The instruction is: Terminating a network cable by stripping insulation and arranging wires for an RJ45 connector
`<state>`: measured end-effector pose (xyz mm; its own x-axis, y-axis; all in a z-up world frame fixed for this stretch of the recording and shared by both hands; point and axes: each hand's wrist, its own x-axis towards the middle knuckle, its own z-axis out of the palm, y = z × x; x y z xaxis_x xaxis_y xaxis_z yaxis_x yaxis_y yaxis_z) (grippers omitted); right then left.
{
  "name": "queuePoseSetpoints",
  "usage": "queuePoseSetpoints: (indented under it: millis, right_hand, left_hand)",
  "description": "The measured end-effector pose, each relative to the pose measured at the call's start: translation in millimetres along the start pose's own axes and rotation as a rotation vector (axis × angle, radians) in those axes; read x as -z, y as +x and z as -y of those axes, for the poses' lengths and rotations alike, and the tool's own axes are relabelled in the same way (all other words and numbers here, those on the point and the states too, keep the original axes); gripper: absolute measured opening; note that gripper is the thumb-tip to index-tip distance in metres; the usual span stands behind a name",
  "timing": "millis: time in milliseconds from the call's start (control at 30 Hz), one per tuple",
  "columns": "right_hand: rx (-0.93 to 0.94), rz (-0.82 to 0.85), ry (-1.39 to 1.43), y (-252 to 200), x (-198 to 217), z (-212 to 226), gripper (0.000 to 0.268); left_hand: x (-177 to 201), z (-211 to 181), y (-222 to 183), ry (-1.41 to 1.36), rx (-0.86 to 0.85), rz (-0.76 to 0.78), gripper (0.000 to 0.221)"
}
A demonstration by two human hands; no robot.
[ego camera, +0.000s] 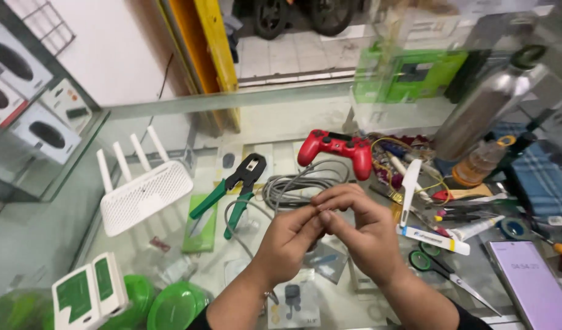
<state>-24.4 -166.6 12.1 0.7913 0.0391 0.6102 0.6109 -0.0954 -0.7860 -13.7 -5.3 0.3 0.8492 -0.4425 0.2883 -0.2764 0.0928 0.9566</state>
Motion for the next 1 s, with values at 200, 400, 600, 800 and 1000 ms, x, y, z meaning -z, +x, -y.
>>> queuePoseSetpoints:
  millis: [200, 400, 600, 800, 1000]
  right_hand:
    - [0.008, -0.02, -0.016, 1.6, 3.1, 3.4, 0.01]
    - [-0.028, -0.031, 0.053, 0.9, 5.4, -0.2, 0.01]
    - [-0.079, -0.037, 0.048, 2.4, 9.9, -13.7, 0.006]
    - [-0.115, 0.053, -0.035, 5.3, 9.0, -2.0, 0.031]
    - [-0.118, 0.157, -0.075, 2.8, 7.5, -7.8, 0.028]
  left_hand:
    - [-1.8, -0.2, 5.3, 0.077, -0.001, -0.007, 0.033]
    - [-3.6, 7.9, 4.5, 0.067, -0.036, -0.007, 0.032]
    - [-3.7, 9.9, 5.2, 0.142, -0.017, -0.078, 0.016]
    - [1.9, 14.6, 3.8, -0.24, -0.017, -0.212, 0.028]
    - [3.5, 11.4, -1.3, -0.399, 0.004, -0.019, 0.024]
